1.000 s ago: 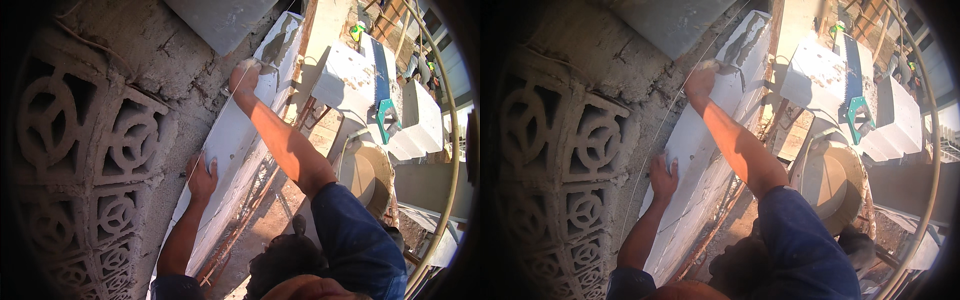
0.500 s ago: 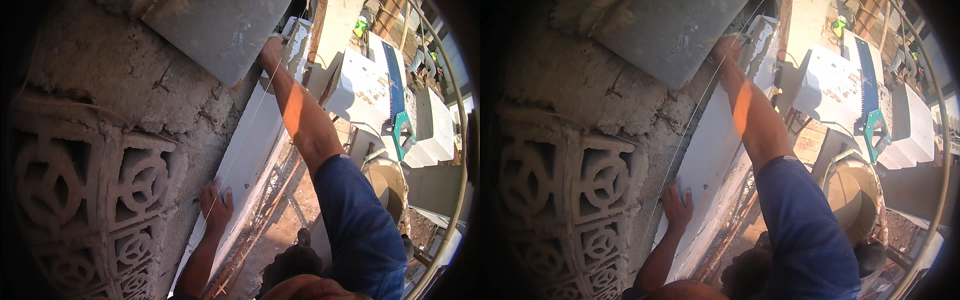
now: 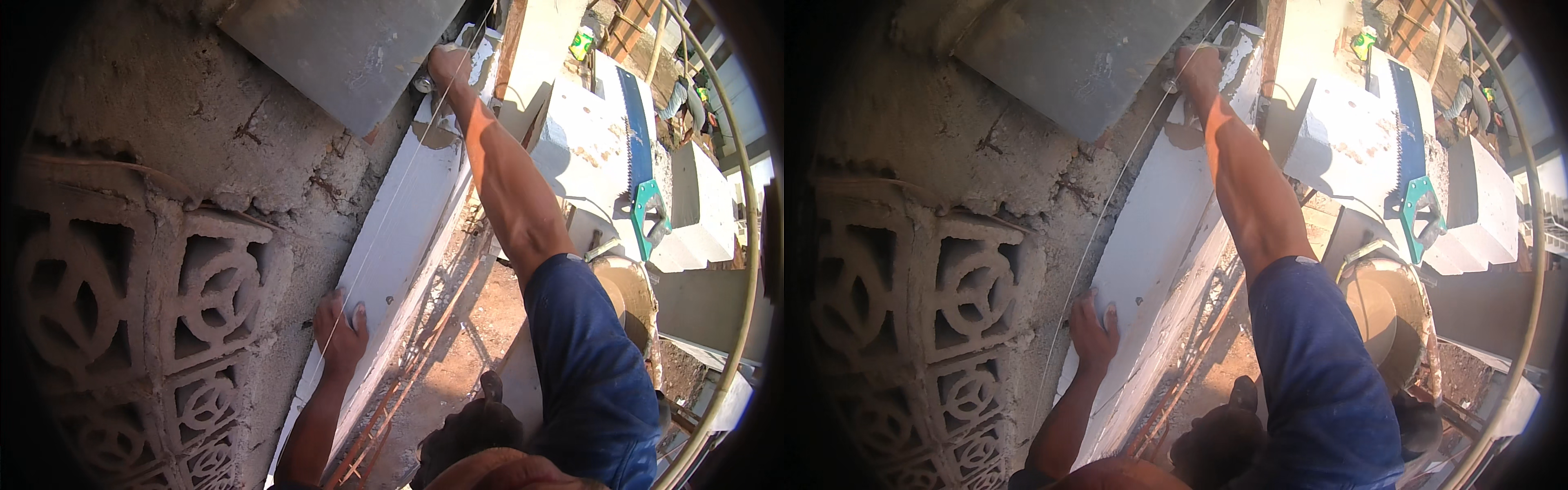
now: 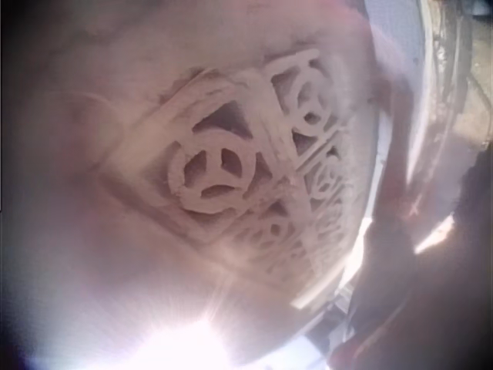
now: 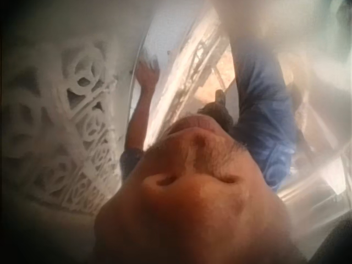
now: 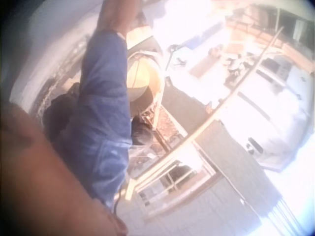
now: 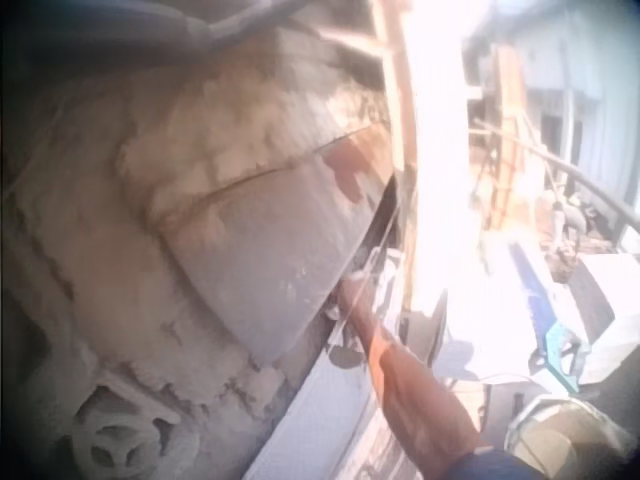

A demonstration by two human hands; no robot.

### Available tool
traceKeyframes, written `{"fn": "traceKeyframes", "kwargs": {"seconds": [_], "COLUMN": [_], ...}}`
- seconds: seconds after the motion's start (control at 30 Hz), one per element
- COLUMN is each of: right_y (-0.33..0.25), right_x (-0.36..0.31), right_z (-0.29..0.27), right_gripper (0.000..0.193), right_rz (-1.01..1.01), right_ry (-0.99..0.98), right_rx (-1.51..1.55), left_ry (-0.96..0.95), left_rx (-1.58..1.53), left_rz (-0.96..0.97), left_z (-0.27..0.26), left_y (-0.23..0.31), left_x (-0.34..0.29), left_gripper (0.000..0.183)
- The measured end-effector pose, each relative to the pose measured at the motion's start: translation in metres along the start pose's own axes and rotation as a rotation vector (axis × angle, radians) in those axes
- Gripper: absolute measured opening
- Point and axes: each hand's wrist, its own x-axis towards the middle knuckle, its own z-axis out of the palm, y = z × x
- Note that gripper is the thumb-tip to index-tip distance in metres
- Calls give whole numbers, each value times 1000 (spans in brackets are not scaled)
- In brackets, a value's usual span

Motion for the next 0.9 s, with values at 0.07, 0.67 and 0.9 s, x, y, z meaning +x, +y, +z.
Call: {"fn": "traceKeyframes", "kwargs": {"seconds": [0.07, 0.67, 0.9], "right_y": [4, 144, 180], "right_x": [4, -348, -340], "right_z": [-32, -536, -541], "right_gripper": [33, 39, 34], "right_rz": [101, 8, 581], "right_ry": [-114, -611, -753], "right_rx": [389, -813, -411], "left_ry": [-5, 78, 114], "left_rx": [-24, 84, 11], "left_rz": [5, 4, -6], "left_z": [-2, 15, 19], "left_y": [4, 10, -6], "left_x": [0, 0, -6], "left_gripper": [41, 46, 44]}}
